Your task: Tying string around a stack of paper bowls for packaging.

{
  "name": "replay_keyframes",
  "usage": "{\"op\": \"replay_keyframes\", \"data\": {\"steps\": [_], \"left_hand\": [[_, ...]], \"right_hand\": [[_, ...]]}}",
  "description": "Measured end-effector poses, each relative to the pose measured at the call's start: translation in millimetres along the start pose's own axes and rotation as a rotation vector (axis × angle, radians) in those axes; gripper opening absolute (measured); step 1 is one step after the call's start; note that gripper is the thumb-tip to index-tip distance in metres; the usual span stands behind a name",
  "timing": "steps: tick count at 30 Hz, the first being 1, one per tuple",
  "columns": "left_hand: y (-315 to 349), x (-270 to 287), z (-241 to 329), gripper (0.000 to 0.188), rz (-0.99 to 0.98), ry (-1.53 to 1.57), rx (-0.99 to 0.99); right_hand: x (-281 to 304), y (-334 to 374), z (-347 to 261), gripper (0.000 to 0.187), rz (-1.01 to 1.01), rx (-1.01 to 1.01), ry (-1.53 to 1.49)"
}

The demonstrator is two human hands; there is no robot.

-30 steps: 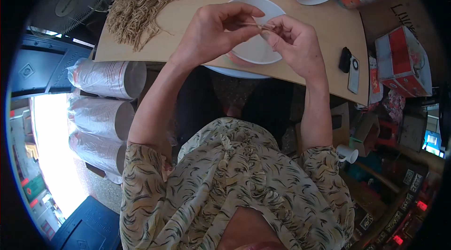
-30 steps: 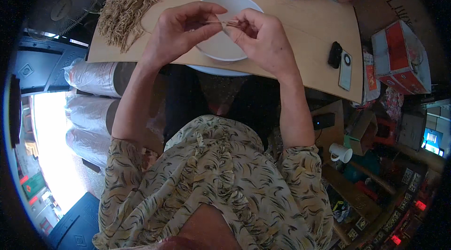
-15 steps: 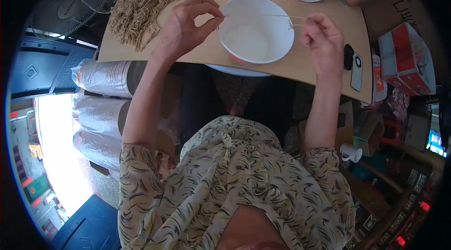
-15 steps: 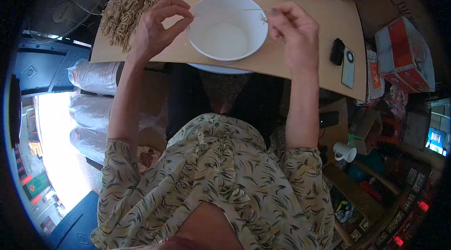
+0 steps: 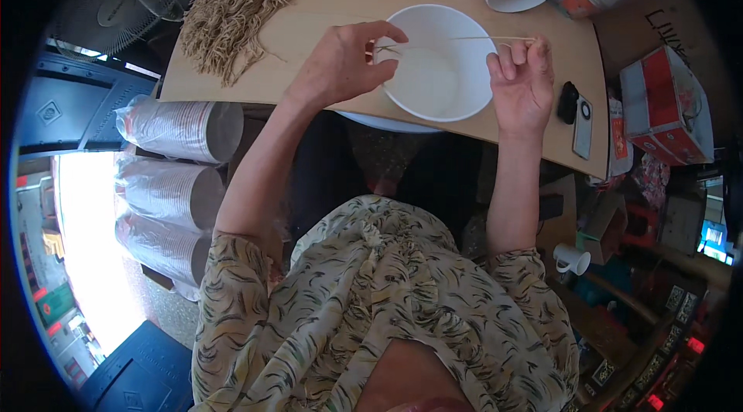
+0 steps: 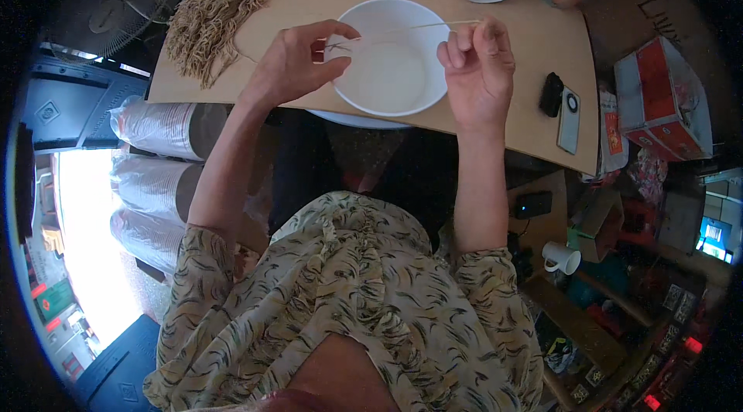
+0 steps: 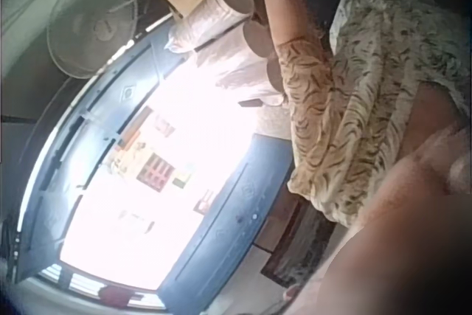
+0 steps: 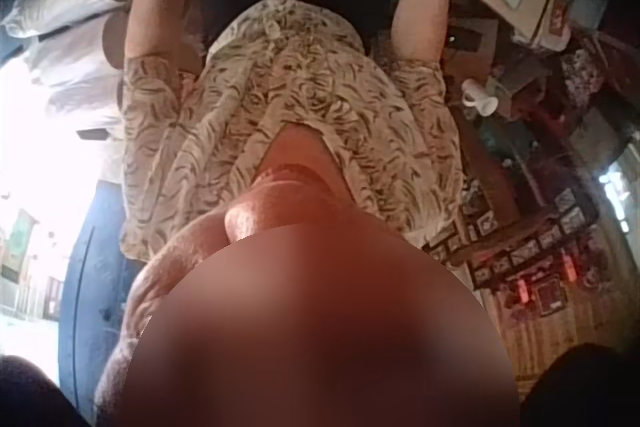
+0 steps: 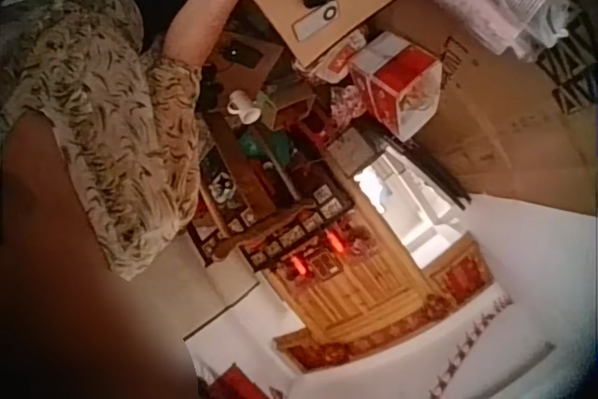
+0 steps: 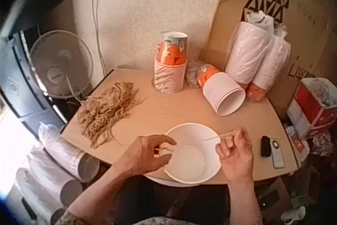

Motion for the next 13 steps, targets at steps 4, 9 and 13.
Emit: {"op": "replay_keyframes", "data": {"steps": [4,9,13], "left_hand": [[0.6,-1.1,-10.9,0.026,0.069,0.380,-0.102],[4.5,2.5,-8.9,0.020,0.177,0.551,-0.208],[11.7,3.8,-8.4,0.022,0.292,0.342,-0.128]], "right_hand": [[11.6,-2.6,-2.0,0.013,0.066,-0.018,-0.039],[18.7,-3.2,-5.3,0.014,0.077,-0.029,-0.048],[5.4,1.6,-11.7,0.016,-0.057,0.006,-0.042]]}}
Point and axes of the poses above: each hand's wrist, its own y-axis away from the middle knuckle, its own x-axis out of the back of the hand, z = x × y, the point moved 8 cm from there along -y, towards the middle knuckle, and after that the axes turned 4 degrees about x, right-handed, at the moved point
